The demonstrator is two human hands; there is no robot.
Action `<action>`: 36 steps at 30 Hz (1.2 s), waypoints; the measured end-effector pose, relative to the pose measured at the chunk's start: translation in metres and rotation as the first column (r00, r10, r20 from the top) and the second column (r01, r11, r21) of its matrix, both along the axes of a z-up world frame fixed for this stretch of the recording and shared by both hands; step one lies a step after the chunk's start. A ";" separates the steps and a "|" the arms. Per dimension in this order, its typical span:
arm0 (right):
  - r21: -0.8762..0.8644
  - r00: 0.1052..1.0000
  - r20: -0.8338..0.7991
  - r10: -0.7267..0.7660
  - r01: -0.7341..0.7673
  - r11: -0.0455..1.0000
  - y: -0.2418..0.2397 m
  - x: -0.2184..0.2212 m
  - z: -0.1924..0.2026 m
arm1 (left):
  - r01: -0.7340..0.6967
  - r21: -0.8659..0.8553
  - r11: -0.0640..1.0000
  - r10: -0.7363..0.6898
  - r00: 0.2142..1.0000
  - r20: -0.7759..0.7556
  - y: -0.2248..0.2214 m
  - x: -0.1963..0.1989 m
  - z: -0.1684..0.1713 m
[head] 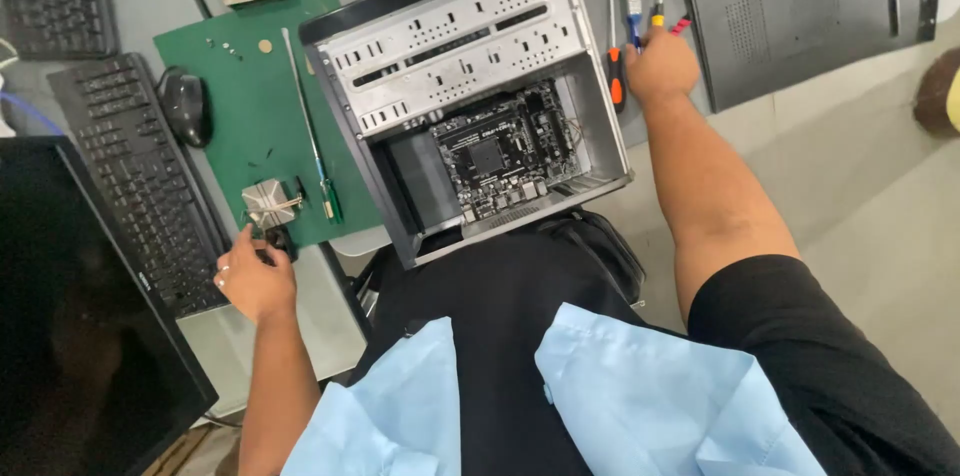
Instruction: Cleaning a CPU heatsink with a brush and adjusting the mounting hardware.
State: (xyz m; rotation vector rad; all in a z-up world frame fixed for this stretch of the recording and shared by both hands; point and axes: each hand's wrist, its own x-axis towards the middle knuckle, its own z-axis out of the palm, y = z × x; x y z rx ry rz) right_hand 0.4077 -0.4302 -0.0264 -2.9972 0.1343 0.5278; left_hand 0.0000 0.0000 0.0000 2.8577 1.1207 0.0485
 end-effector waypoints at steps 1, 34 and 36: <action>0.001 1.000 0.001 0.016 -0.016 1.000 -0.001 0.003 -0.004 | -0.016 0.001 1.000 0.016 1.000 0.001 -0.002 -0.002 -0.001; 0.714 0.777 0.142 -0.614 0.348 0.607 -0.063 -0.140 0.028 | 0.247 0.003 0.969 -0.241 0.945 -0.220 0.032 0.041 -0.012; 0.772 0.684 0.004 -0.730 0.462 0.437 -0.054 -0.150 0.034 | 0.404 0.147 0.903 -0.379 0.909 -0.173 0.038 0.039 -0.015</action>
